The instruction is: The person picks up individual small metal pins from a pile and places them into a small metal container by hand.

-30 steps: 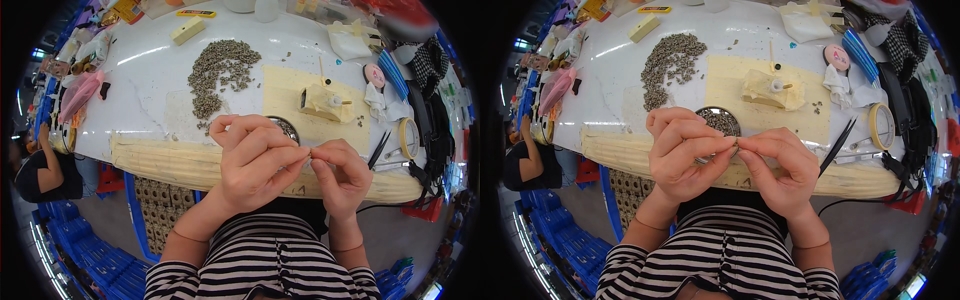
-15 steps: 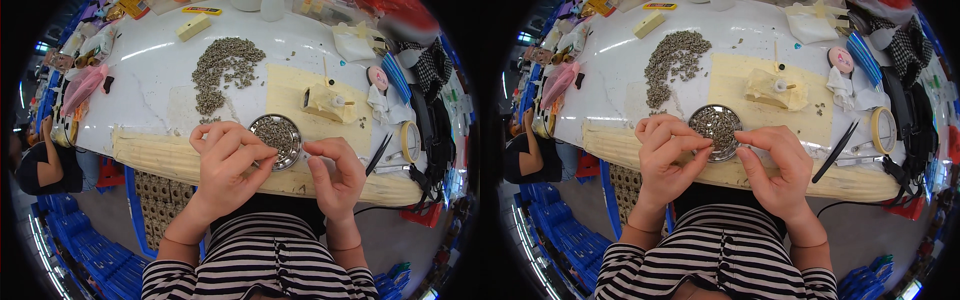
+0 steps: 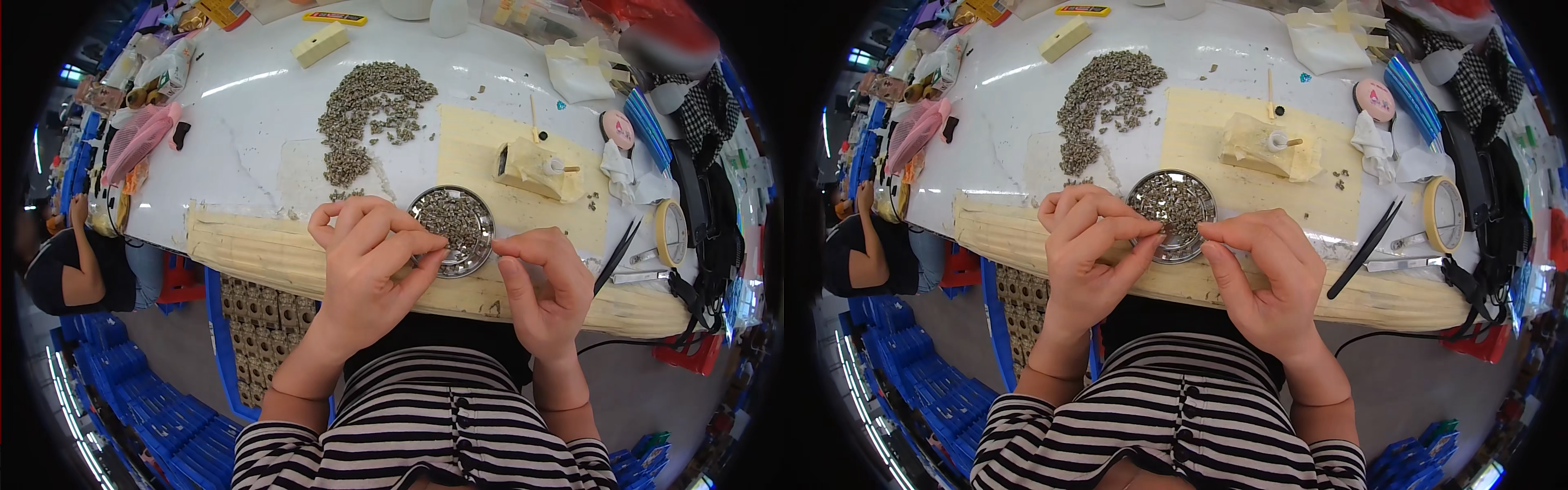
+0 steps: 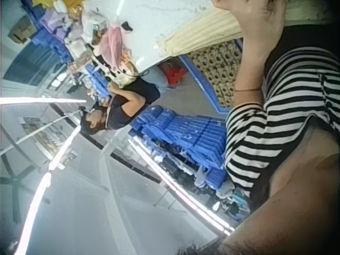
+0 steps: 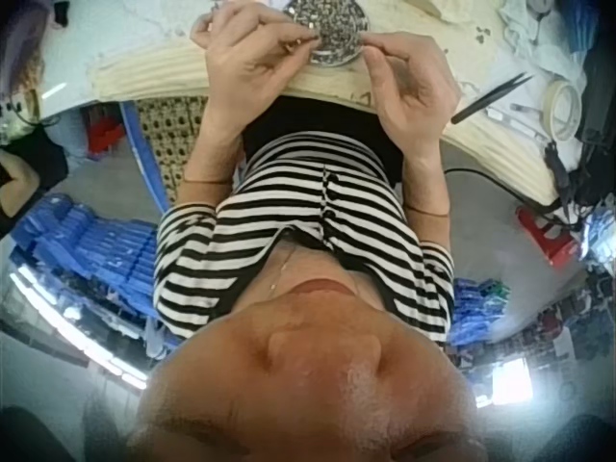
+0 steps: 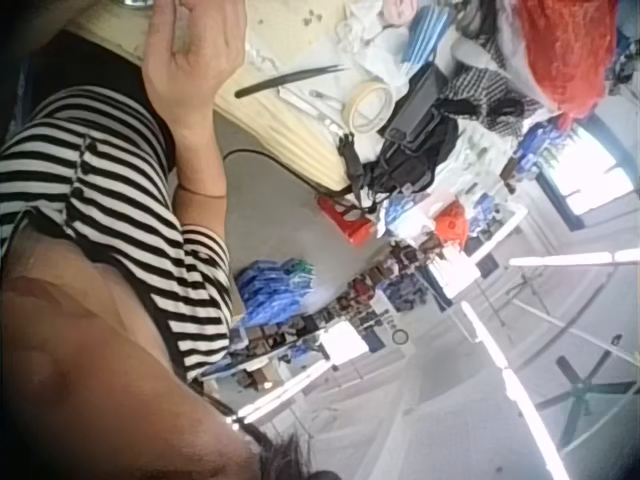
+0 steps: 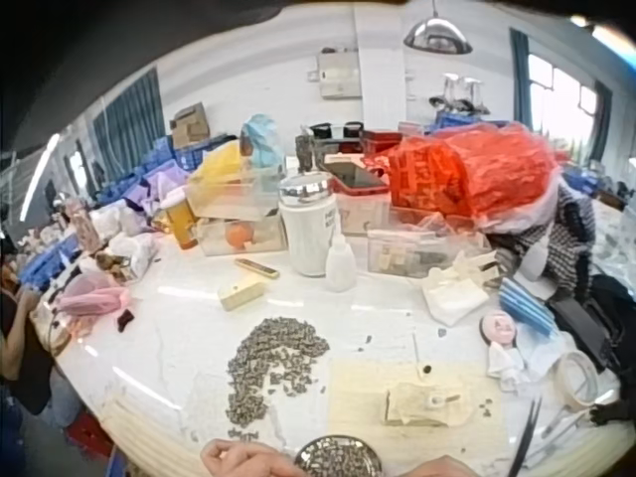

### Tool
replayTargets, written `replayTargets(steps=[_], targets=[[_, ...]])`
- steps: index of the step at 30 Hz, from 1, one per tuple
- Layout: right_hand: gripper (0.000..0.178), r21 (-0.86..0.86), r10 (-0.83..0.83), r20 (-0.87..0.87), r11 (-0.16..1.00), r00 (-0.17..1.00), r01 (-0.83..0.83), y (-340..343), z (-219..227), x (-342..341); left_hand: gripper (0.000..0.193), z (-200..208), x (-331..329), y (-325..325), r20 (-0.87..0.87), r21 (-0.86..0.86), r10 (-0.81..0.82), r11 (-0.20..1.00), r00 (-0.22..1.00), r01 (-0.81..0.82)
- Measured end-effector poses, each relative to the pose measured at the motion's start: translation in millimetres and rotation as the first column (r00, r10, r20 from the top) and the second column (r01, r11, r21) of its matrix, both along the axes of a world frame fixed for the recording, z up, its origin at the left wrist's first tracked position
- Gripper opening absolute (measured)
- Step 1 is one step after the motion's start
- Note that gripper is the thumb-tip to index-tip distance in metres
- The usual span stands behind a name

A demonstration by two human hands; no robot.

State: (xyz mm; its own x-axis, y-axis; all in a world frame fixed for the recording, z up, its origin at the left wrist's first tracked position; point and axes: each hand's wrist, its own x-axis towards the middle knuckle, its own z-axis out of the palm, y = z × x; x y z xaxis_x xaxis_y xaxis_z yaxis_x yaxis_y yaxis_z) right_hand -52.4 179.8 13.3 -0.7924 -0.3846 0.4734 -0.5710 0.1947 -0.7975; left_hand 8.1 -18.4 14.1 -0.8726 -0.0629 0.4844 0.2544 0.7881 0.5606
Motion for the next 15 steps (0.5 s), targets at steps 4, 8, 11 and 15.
replayTargets(steps=[4, 8, 11, 15], targets=[[0.014, 0.010, 0.002, -0.005, 1.000, 1.000, -0.002, -1, 1, 0, 0.018, 0, 0, 1, 0.009, -0.012, 0.001, 1.000, 1.000, -0.001], [0.014, 0.011, 0.007, -0.010, 1.000, 1.000, -0.007, -1, 1, 0, 0.017, 1, 1, 1, 0.025, -0.027, -0.004, 1.000, 1.000, 0.004], [0.014, 0.013, 0.011, -0.010, 1.000, 1.000, -0.011, -1, 1, 0, 0.017, 4, 1, 0, 0.054, -0.035, -0.023, 0.999, 0.998, 0.025], [0.014, 0.024, 0.018, -0.012, 1.000, 1.000, -0.018, 0, 1, 0, 0.018, 19, -1, -5, 0.073, -0.062, -0.019, 0.998, 0.997, 0.023]])
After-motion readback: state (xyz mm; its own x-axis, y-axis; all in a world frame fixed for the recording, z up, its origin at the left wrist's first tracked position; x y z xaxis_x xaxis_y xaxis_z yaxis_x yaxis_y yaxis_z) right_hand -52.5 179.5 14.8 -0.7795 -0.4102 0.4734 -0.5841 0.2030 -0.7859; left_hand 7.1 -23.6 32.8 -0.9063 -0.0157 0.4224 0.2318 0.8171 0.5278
